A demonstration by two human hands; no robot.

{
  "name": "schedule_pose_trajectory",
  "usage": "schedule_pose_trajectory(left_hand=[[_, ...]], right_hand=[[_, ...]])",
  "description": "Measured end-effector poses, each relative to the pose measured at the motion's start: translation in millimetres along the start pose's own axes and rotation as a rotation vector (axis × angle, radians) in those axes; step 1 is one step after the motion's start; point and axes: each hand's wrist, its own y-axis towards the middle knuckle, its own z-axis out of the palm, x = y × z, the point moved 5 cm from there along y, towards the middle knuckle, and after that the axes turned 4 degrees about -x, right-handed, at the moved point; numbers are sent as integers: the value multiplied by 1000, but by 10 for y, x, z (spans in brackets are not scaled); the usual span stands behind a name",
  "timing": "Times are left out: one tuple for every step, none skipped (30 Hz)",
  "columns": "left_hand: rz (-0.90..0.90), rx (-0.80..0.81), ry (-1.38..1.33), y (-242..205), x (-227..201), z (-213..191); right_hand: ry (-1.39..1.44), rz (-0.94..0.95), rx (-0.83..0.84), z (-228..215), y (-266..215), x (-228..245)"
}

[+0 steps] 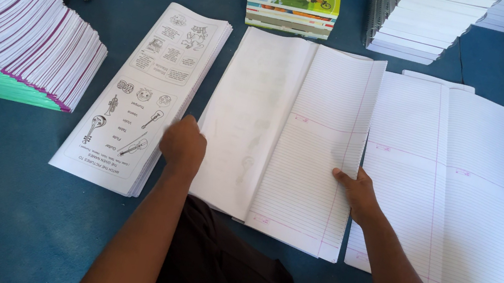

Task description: The person inserts printed sheets into notebook covers and stacks them. They repeatedly pick up a printed sheet, place it inside a lined notebook cover, and set the assembled unit aside. The process is repeated multiple times with consistent hand motions.

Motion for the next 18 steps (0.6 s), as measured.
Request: schedule_pose_trajectory(left_hand=[[-56, 79, -92, 13, 38, 66], [-41, 34, -129, 33, 48, 69], [-26, -12, -167, 49, 64, 66], [-12, -56, -203, 53, 79, 66], [-72, 35, -235, 60, 115, 134], [-131, 126, -266, 69, 151, 187], [-190, 217, -296, 63, 181, 233], [-155, 216, -405, 68, 158, 227], [-119, 215, -513, 75, 127, 212], [-83, 214, -620, 73, 96, 189], [-146, 279, -759, 66, 85, 204], [-212, 345, -896, 59, 58, 220], [-278, 411, -1033, 46, 19, 228], [-302, 455, -1041, 40, -28, 214], [-326, 498, -1049, 29, -77, 189], [-348, 538, -1058, 15, -126, 150], [-321, 592, -1137, -16, -213, 103], [-294, 645, -1215, -59, -302, 58]], right_hand=[[-3, 3, -4, 5, -1, 4], [-6, 6, -9, 3, -5, 9], [-9, 8, -15, 0, -9, 15], [-16, 15, -17, -4, -15, 18], [-23, 21, -19, -7, -21, 25], [-29, 27, -20, -1, -27, 34], [-34, 26, -29, 3, -39, 44], [-38, 24, -38, 9, -49, 59], [-43, 23, -47, 14, -59, 76], [-53, 27, -51, 12, -64, 96], [-62, 31, -55, 7, -62, 122], [-72, 37, -60, 7, -67, 130], [-77, 35, -56, 17, -72, 139], [-83, 31, -53, 15, -73, 160], [-88, 27, -51, 14, -82, 175], [-94, 28, -56, 17, -84, 195], [-100, 29, -61, 17, -85, 213], [-107, 31, -65, 23, -83, 223]])
